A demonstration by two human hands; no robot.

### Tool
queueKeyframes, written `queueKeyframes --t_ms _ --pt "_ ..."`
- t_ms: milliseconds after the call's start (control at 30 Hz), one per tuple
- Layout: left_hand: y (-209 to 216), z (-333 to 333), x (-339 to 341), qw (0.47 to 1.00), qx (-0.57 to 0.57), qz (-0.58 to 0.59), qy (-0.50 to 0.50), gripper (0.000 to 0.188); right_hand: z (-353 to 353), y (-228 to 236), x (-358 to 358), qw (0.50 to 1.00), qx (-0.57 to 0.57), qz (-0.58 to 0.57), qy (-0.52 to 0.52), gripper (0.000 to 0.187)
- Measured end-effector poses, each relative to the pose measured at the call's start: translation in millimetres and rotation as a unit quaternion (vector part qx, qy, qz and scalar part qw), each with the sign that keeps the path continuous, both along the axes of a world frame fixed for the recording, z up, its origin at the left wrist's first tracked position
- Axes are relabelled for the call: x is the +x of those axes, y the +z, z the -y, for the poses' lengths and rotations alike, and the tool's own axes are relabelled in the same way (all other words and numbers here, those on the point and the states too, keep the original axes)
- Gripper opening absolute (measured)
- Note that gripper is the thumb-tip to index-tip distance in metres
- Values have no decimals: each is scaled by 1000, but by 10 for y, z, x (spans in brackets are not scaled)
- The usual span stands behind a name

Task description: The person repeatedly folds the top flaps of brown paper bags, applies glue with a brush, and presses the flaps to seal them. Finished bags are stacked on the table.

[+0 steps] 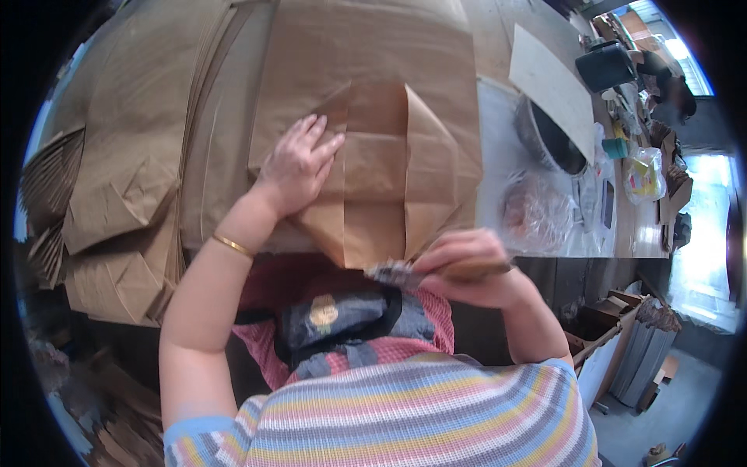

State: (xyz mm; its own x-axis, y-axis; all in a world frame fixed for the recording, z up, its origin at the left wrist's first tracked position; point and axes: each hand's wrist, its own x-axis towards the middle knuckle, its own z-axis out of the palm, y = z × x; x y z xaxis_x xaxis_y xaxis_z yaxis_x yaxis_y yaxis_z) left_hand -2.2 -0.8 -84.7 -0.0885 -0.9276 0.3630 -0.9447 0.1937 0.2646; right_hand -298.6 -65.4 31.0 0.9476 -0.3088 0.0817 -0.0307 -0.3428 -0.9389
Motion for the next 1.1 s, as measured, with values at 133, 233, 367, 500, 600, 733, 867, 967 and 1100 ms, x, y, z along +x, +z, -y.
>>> queueKeyframes --t_ms 133,233,367,500,600,733,867,967,1100 --pt "50 -52 0 999 31 4 9 39 743 69 182 957 20 11 -291 11" --pt "86 -71 0 999 47 4 13 39 1213 -283 518 955 56 -29 -289 12" --pt "123 -12 -41 998 56 -3 5 39 1517 -486 718 952 8 -75 -298 14" --pt "106 -30 -22 999 27 -37 8 40 1650 -484 925 951 -16 -45 -305 14" --pt "80 -43 -35 993 2 -111 35 40 1321 -421 1062 944 77 71 -313 14" --pt "149 -52 -34 994 -15 -104 36 30 908 -528 1449 954 187 10 -236 15" --pt "145 -40 -1 992 16 -119 39 26 1051 -566 1687 954 85 -87 -276 13" --pt "129 -13 -31 993 -3 -105 44 25 1191 -418 1494 950 -49 -44 -306 12" --pt "110 -10 -31 992 54 -109 43 25 1028 -139 736 955 -97 115 -255 18"
